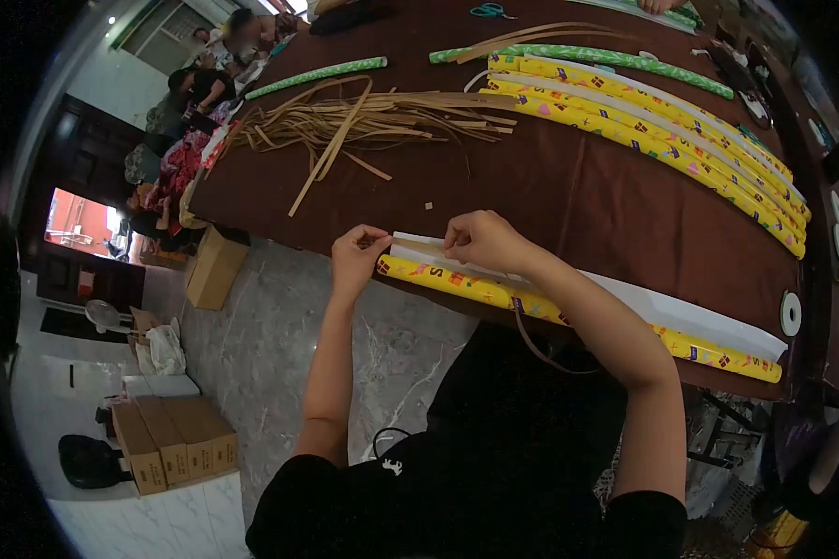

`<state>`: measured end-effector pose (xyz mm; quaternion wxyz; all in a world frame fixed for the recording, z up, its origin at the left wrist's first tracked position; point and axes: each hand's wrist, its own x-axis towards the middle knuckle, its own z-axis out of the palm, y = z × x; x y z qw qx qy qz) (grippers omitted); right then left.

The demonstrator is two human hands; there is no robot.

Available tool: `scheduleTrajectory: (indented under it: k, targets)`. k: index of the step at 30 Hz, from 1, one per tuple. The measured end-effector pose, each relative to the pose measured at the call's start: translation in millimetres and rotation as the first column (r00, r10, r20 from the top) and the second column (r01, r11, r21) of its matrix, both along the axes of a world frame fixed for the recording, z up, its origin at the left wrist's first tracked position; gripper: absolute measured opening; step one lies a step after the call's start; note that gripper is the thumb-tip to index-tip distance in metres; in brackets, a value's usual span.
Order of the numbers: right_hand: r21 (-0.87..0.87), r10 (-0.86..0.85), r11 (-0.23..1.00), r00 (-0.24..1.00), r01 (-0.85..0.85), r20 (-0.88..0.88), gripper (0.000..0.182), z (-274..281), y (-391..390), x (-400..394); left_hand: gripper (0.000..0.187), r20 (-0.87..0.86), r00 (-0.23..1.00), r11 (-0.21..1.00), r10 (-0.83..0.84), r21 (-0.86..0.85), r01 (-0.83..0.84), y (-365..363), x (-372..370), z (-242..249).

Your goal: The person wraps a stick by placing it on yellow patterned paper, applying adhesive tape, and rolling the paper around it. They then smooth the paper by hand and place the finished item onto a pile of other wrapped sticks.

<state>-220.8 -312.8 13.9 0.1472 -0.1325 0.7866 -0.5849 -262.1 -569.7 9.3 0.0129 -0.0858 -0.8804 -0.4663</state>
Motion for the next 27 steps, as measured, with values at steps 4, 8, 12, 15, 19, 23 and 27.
scheduleTrajectory:
  k: [4, 8, 12, 15, 19, 23, 27]
  targets:
    - [0.067, -0.026, 0.997, 0.998, 0.030, -0.063, 0.006, 0.2, -1.4, -1.5, 0.009, -0.021, 1.000, 1.000, 0.000, -0.014, -0.001, 4.2, -0.4, 2.6]
    - [0.142, -0.036, 0.989, 0.996, 0.047, -0.076, 0.014, -3.9, -2.6, -4.0, 0.011, -0.028, 1.000, 0.998, 0.002, -0.064, -0.003, 6.8, 1.8, 8.7]
    - [0.173, -0.058, 0.982, 0.994, 0.073, -0.093, 0.014, -5.4, -4.8, -3.2, 0.012, -0.030, 1.000, 0.994, -0.002, -0.108, -0.001, 5.5, -1.7, 6.1]
    - [0.207, -0.052, 0.975, 0.988, 0.081, -0.144, 0.013, -4.6, -5.9, -2.5, 0.012, -0.042, 0.999, 0.992, -0.017, -0.127, 0.011, 4.7, -2.6, 6.4]
    - [0.248, -0.060, 0.962, 0.972, 0.117, -0.225, 0.013, -5.0, -8.1, -1.6, 0.012, -0.024, 1.000, 0.992, -0.015, -0.129, 0.012, 5.0, -3.4, 6.2]
    - [0.293, -0.061, 0.947, 0.970, 0.130, -0.234, 0.013, -6.4, -9.8, -1.8, 0.011, -0.034, 0.999, 0.992, -0.023, -0.126, 0.018, 5.0, -3.5, 6.4]
    - [0.286, -0.067, 0.947, 0.960, 0.147, -0.273, 0.013, -8.1, -10.2, -0.8, 0.011, -0.046, 0.998, 0.991, -0.034, -0.134, 0.028, 4.8, -3.9, 5.5]
